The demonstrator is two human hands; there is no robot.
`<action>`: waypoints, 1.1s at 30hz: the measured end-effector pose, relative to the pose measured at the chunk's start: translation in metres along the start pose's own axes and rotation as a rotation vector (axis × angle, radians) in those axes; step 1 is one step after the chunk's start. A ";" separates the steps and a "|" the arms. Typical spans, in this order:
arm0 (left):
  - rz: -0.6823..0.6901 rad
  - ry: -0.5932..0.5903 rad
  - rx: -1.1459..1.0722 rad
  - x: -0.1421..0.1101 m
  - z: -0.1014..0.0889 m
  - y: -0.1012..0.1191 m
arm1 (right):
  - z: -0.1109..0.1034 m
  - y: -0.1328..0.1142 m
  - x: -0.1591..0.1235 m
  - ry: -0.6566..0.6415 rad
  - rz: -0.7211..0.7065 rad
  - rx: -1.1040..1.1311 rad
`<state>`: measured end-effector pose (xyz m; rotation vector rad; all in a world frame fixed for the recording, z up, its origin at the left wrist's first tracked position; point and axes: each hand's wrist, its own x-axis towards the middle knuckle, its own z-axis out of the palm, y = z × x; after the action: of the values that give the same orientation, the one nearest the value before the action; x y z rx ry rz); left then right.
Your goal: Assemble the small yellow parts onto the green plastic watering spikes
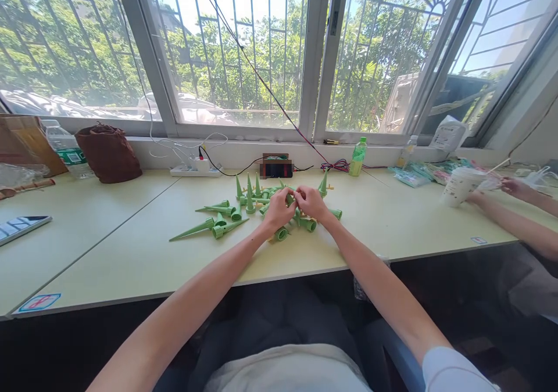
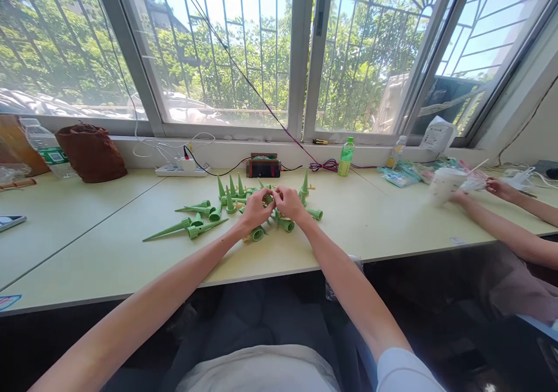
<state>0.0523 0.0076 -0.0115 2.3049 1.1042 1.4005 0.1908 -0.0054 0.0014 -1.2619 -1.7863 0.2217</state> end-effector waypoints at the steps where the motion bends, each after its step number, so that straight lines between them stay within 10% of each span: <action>1: -0.001 0.003 0.001 0.000 0.000 0.000 | 0.000 0.000 0.000 0.000 -0.001 0.001; 33: 0.047 0.020 0.039 0.000 0.002 -0.003 | 0.001 -0.002 0.000 -0.022 -0.024 -0.038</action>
<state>0.0525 0.0103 -0.0138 2.3639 1.0987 1.4340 0.1890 -0.0057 0.0022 -1.2688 -1.8308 0.1896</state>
